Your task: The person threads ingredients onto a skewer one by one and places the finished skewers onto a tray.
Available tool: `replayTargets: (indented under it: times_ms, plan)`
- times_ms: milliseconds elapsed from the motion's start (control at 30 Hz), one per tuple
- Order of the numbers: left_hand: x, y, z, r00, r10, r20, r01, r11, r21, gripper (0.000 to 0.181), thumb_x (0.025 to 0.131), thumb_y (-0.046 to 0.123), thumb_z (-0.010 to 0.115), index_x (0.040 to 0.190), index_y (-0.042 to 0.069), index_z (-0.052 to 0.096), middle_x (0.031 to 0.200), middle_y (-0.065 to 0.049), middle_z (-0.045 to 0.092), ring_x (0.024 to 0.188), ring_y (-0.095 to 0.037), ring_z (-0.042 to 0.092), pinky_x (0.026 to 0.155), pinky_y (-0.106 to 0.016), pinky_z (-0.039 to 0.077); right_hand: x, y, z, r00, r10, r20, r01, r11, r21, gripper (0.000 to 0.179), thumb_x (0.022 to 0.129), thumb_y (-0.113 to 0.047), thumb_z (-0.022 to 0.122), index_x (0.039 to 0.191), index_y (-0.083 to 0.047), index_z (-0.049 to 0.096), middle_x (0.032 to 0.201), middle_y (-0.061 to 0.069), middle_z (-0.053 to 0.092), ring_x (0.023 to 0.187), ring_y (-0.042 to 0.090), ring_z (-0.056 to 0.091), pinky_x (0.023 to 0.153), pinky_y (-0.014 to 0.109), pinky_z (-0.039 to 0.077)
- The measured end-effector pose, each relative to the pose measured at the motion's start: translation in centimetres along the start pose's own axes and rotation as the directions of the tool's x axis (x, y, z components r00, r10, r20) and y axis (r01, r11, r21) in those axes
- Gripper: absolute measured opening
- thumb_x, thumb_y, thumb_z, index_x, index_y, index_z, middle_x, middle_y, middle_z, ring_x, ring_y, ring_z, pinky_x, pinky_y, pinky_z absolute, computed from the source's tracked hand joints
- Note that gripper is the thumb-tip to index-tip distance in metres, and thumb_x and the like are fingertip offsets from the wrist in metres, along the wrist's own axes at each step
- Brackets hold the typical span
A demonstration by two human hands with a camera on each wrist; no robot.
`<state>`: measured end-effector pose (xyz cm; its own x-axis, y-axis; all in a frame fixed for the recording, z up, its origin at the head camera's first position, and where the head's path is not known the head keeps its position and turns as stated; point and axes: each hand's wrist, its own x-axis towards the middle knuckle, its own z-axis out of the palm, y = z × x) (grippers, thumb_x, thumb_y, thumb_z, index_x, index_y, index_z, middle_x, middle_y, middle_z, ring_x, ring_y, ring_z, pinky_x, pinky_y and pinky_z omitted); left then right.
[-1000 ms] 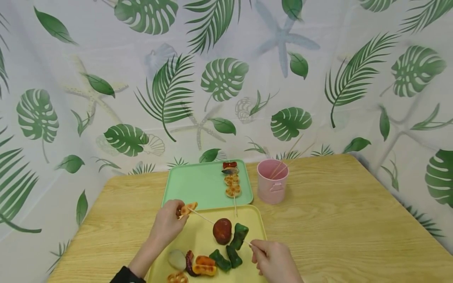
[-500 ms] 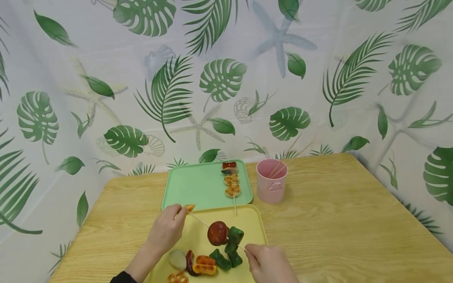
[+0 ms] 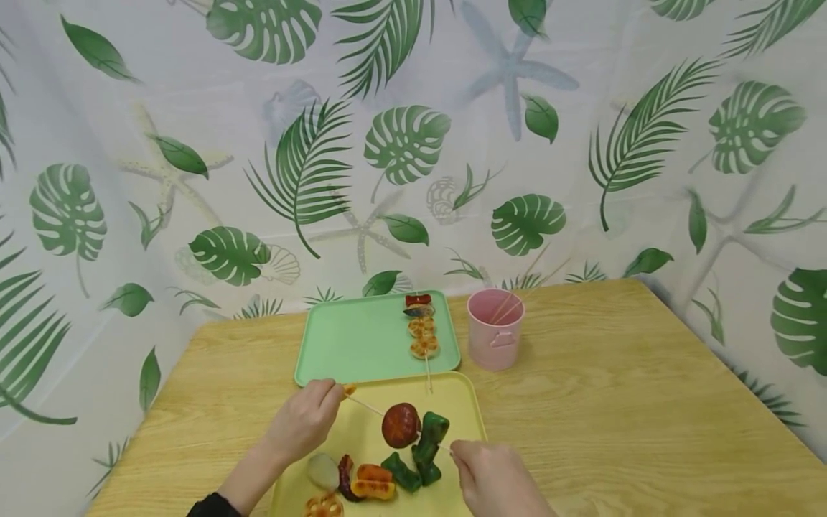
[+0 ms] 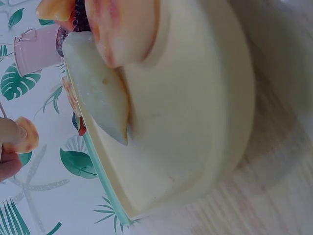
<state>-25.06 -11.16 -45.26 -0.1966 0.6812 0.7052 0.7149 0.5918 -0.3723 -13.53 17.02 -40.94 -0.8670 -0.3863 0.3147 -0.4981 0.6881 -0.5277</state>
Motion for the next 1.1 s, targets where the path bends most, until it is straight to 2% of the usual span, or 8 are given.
replayTargets:
  times_ms: [467,667,767,867,933,967,1033,1100]
  plan:
    - [0.2,-0.1,-0.4,0.990,0.134,0.041,-0.136,0.990,0.047,0.039,0.097,-0.003,0.021,0.086,-0.002,0.058,0.079,-0.009,0.054,0.065,-0.017,0.054,0.058,-0.020,0.048,0.5,0.1,-0.8,0.985,0.129,0.117,-0.141,0.985,0.104,0.023,0.091,0.001,0.052,0.073,-0.013,0.058,0.056,-0.012,0.044,0.045,-0.001,0.037,0.044,0.020,0.036]
    - [0.5,-0.4,-0.4,0.988,0.154,0.013,-0.154,0.984,0.094,0.038,0.097,-0.004,0.023,0.087,-0.003,0.060,0.080,-0.010,0.055,0.065,-0.017,0.055,0.059,-0.020,0.048,0.3,0.3,-0.6,0.967,0.181,0.178,-0.219,0.948,0.231,0.015,0.093,0.000,0.049,0.090,-0.002,0.064,0.061,-0.007,0.048,0.038,0.002,0.043,0.039,0.022,0.041]
    - [0.6,-0.4,0.0,0.998,0.067,0.001,-0.067,0.997,0.043,0.031,0.096,-0.006,0.028,0.087,-0.004,0.058,0.080,-0.012,0.053,0.066,-0.020,0.053,0.058,-0.023,0.048,0.3,0.5,0.0,0.966,0.205,0.160,-0.244,0.928,0.283,0.015,0.095,-0.004,0.050,0.094,-0.001,0.064,0.062,-0.006,0.049,0.038,0.004,0.045,0.040,0.023,0.043]
    - [0.8,-0.5,0.2,0.987,-0.149,0.058,0.155,0.981,-0.118,0.011,0.089,-0.010,0.048,0.089,-0.005,0.057,0.084,-0.015,0.052,0.070,-0.023,0.053,0.060,-0.028,0.049,0.8,0.6,0.9,0.967,0.238,0.092,-0.255,0.921,0.293,0.015,0.095,-0.006,0.050,0.097,-0.001,0.065,0.063,-0.005,0.049,0.040,0.004,0.046,0.042,0.023,0.043]
    - [1.1,-0.6,0.1,0.914,-0.364,0.178,0.402,0.871,-0.282,0.010,0.083,-0.007,0.061,0.092,-0.004,0.059,0.089,-0.015,0.052,0.074,-0.024,0.053,0.063,-0.030,0.049,1.2,0.7,1.5,0.970,0.241,0.019,-0.237,0.935,0.265,0.014,0.094,-0.005,0.052,0.095,-0.002,0.065,0.063,-0.005,0.049,0.041,0.002,0.045,0.042,0.022,0.043]
    - [1.3,-0.7,-0.1,0.847,-0.467,0.254,0.530,0.773,-0.349,0.015,0.080,-0.005,0.066,0.094,-0.004,0.059,0.091,-0.015,0.053,0.076,-0.024,0.054,0.065,-0.032,0.049,1.3,0.8,1.9,0.973,0.231,-0.024,-0.219,0.946,0.238,0.012,0.092,-0.003,0.053,0.094,-0.002,0.065,0.062,-0.006,0.048,0.041,0.001,0.044,0.042,0.021,0.042]
    - [1.9,-1.0,-0.5,0.662,-0.628,0.410,0.747,0.507,-0.430,0.023,0.079,0.003,0.070,0.099,-0.003,0.061,0.096,-0.014,0.056,0.082,-0.025,0.058,0.068,-0.033,0.051,1.5,1.1,2.5,0.978,0.157,-0.137,-0.134,0.977,0.168,0.010,0.088,0.003,0.057,0.089,-0.002,0.065,0.060,-0.008,0.047,0.042,-0.001,0.042,0.041,0.019,0.039]
    - [2.5,-1.7,-0.8,0.467,-0.706,0.533,0.866,0.242,-0.437,0.024,0.083,0.011,0.069,0.102,-0.001,0.062,0.098,-0.013,0.059,0.084,-0.025,0.060,0.071,-0.035,0.051,1.6,1.4,3.1,0.967,0.074,-0.243,-0.054,0.995,0.087,0.011,0.082,0.009,0.060,0.085,-0.001,0.065,0.060,-0.011,0.045,0.045,-0.004,0.041,0.042,0.018,0.037]
